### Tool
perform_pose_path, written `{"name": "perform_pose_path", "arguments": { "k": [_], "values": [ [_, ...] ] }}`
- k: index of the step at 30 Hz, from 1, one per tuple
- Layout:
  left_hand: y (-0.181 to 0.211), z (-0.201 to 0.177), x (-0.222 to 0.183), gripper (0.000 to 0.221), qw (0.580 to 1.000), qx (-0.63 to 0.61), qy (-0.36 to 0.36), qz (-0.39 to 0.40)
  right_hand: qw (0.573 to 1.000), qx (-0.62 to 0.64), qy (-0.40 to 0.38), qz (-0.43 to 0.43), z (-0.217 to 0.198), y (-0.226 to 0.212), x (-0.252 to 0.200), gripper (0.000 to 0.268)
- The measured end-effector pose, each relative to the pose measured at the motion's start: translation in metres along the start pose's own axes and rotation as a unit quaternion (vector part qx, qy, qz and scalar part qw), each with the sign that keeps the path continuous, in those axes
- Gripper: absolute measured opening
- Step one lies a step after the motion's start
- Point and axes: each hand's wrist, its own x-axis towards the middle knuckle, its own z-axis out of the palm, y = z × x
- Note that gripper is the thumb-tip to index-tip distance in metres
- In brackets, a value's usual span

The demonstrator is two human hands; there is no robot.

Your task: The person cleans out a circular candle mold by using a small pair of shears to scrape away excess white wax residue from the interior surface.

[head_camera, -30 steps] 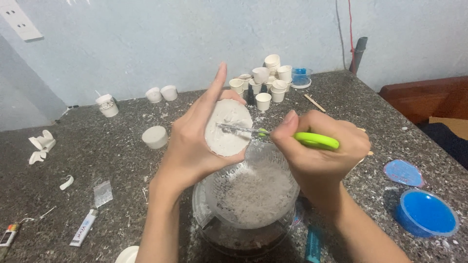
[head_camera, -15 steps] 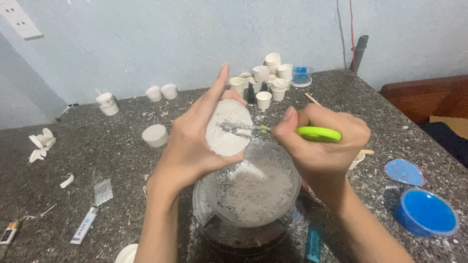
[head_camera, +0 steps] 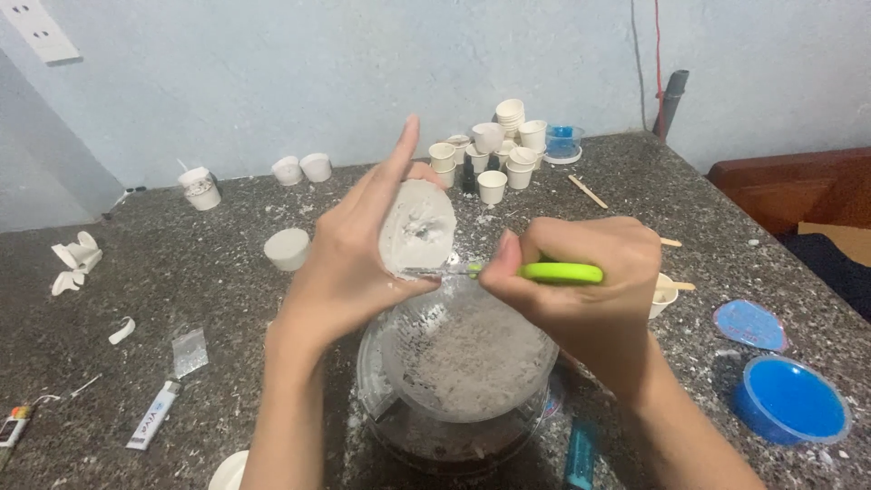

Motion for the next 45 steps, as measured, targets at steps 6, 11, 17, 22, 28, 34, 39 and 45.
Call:
{"name": "perform_pose_path", "arguments": {
  "k": [6,11,17,22,28,34,39,45],
  "values": [
    [-0.006,0.002,-0.001,0.128,0.999,-0.025,0.018,0.019,0.999,-0.019,0.04,0.026,0.005,-0.002,-0.001,0.043],
    [0.001,0.002,0.0,0.127,0.999,-0.037,0.011,-0.012,0.998,-0.022,0.049,0.039,0.007,0.001,-0.002,0.043],
    [0.001,0.003,-0.001,0.118,0.999,-0.039,0.029,0.004,0.996,-0.03,0.076,0.02,0.01,0.003,-0.005,0.042],
    [0.001,0.009,0.001,0.114,0.997,-0.06,0.041,0.008,0.993,-0.054,0.105,-0.002,0.012,0.009,-0.007,0.039],
    [0.008,0.01,0.003,0.115,0.995,-0.079,0.029,-0.049,0.994,-0.04,0.102,0.009,0.01,0.013,-0.009,0.038],
    [0.008,0.013,0.003,0.116,0.996,-0.074,0.039,-0.042,0.99,-0.066,0.116,0.052,0.011,0.012,-0.012,0.044],
    [0.011,0.015,0.005,0.121,0.993,-0.094,0.022,-0.073,0.99,-0.045,0.125,0.041,0.009,0.012,-0.01,0.041],
    [0.008,0.017,0.005,0.121,0.996,-0.071,0.026,-0.038,0.988,-0.043,0.142,0.049,0.011,0.016,-0.012,0.042]
  ]
}}
